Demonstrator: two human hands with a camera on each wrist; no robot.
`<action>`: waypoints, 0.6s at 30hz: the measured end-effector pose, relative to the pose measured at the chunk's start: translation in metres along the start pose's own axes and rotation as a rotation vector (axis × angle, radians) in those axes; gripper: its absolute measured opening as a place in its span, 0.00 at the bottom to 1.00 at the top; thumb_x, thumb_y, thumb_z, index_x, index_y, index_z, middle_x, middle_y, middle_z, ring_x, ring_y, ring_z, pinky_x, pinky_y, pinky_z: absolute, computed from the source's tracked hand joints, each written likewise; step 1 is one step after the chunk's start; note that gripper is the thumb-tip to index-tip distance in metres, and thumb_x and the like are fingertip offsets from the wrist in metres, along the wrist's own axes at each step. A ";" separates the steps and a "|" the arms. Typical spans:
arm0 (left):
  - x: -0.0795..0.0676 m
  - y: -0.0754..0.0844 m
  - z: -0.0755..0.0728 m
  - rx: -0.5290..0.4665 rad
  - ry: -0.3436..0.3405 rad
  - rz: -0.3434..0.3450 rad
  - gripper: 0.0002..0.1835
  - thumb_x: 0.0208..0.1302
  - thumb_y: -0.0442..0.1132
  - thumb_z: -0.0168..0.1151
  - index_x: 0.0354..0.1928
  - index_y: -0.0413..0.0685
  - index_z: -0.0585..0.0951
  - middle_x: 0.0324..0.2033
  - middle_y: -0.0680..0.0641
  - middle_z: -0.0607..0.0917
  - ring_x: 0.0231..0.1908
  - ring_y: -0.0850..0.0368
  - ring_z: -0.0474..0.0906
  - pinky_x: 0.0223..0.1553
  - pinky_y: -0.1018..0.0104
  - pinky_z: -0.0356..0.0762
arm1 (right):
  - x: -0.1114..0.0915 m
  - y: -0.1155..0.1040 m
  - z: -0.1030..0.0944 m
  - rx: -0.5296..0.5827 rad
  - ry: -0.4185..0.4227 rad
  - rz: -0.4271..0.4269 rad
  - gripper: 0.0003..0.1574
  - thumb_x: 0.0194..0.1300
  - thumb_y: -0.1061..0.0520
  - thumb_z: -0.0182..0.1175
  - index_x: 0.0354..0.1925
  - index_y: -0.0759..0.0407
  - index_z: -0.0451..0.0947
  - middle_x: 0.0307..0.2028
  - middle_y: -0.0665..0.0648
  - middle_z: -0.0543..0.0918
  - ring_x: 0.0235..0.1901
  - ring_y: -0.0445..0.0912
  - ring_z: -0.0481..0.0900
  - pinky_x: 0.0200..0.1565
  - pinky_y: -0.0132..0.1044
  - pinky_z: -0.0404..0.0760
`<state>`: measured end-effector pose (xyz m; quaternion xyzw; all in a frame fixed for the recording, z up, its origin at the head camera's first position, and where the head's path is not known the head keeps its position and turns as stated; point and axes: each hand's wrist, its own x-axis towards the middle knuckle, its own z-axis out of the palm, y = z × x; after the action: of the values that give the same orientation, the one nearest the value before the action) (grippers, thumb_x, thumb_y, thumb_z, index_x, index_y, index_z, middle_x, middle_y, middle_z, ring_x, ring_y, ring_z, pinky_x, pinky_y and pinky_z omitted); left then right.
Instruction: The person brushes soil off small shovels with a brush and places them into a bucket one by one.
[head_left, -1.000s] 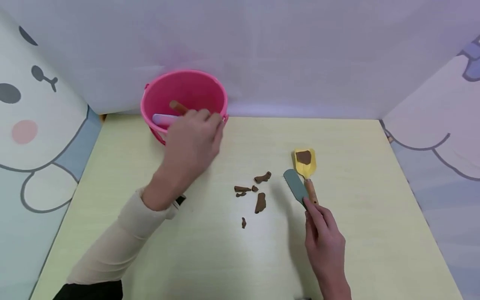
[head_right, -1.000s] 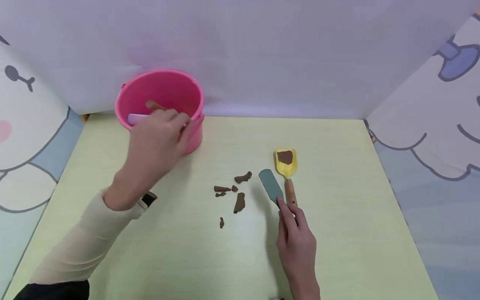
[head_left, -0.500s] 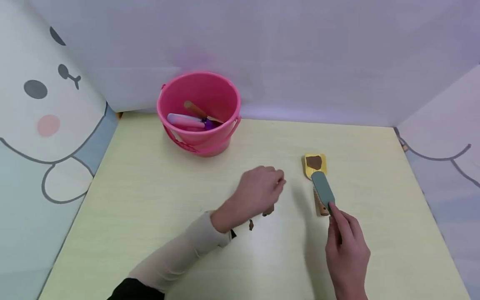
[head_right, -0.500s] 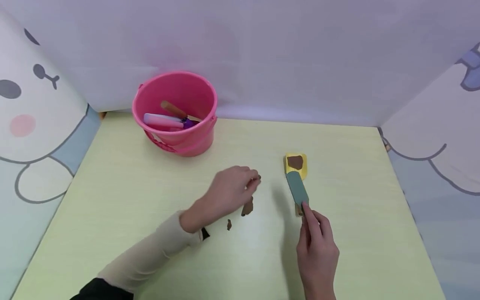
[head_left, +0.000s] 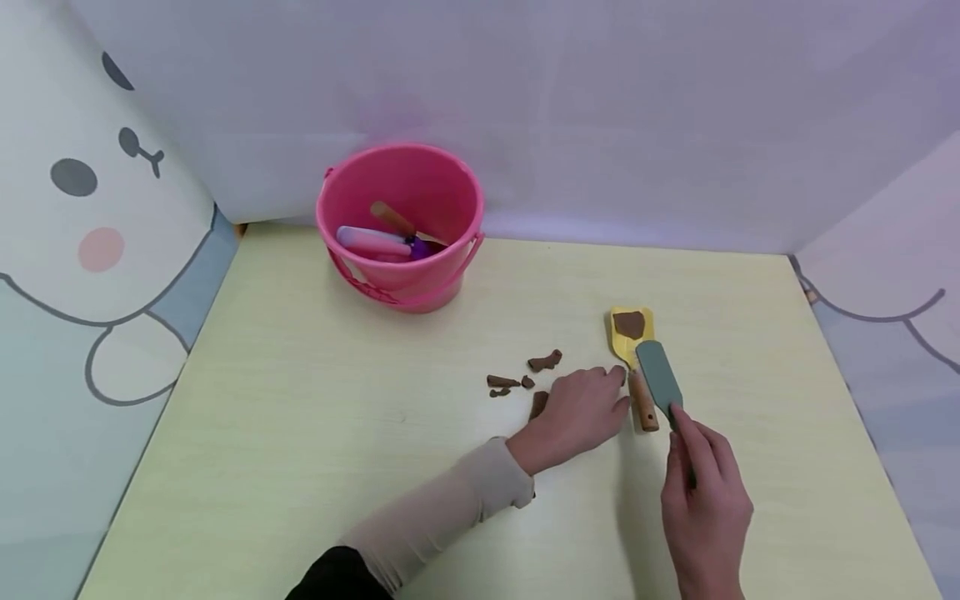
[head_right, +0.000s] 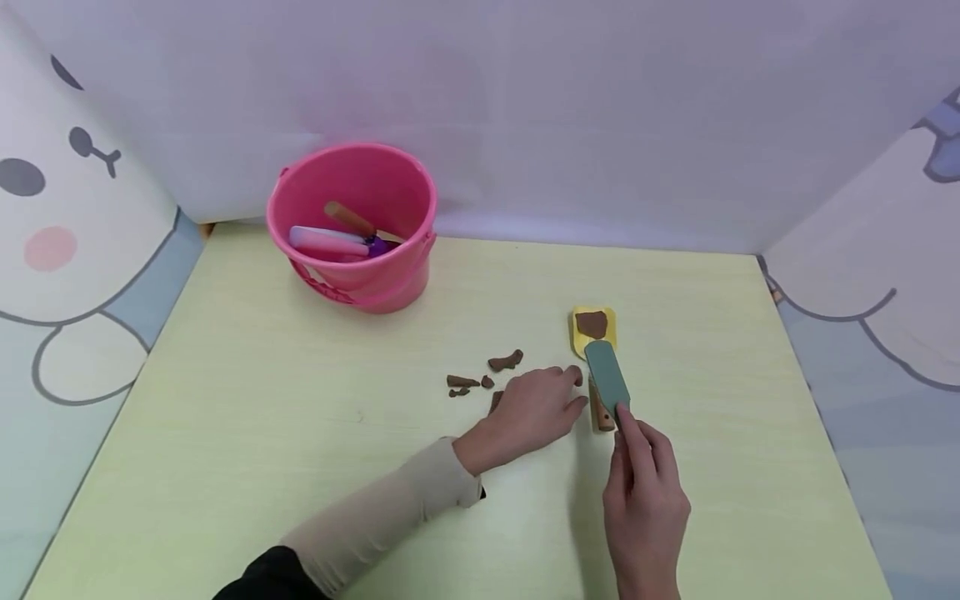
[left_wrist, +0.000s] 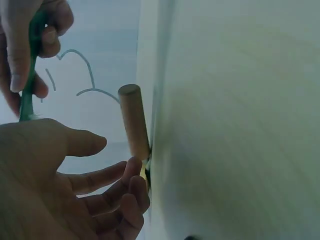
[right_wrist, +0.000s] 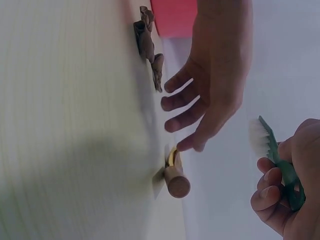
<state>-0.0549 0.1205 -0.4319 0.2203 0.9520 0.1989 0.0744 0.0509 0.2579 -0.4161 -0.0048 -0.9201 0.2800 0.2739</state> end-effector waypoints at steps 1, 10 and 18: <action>0.002 0.002 0.004 0.016 -0.010 -0.001 0.17 0.77 0.54 0.57 0.58 0.57 0.81 0.27 0.56 0.79 0.20 0.64 0.69 0.16 0.72 0.64 | 0.000 0.000 0.000 0.002 -0.002 0.002 0.31 0.66 0.75 0.63 0.64 0.56 0.82 0.46 0.64 0.84 0.36 0.22 0.65 0.41 0.09 0.67; 0.006 0.017 0.021 0.175 0.013 0.059 0.25 0.75 0.58 0.59 0.69 0.63 0.77 0.36 0.54 0.84 0.26 0.63 0.75 0.17 0.71 0.66 | 0.000 0.002 0.001 0.045 0.048 -0.039 0.32 0.66 0.76 0.62 0.64 0.56 0.82 0.46 0.67 0.85 0.42 0.16 0.66 0.44 0.08 0.66; 0.005 0.030 0.027 0.330 0.030 0.111 0.15 0.75 0.60 0.56 0.54 0.70 0.86 0.42 0.56 0.84 0.31 0.62 0.77 0.23 0.72 0.71 | -0.001 0.006 0.004 0.066 0.092 -0.072 0.31 0.63 0.78 0.64 0.62 0.59 0.84 0.45 0.67 0.85 0.44 0.16 0.67 0.45 0.08 0.65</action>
<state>-0.0417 0.1571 -0.4440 0.2788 0.9591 0.0468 0.0120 0.0489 0.2609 -0.4229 0.0245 -0.8963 0.2995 0.3260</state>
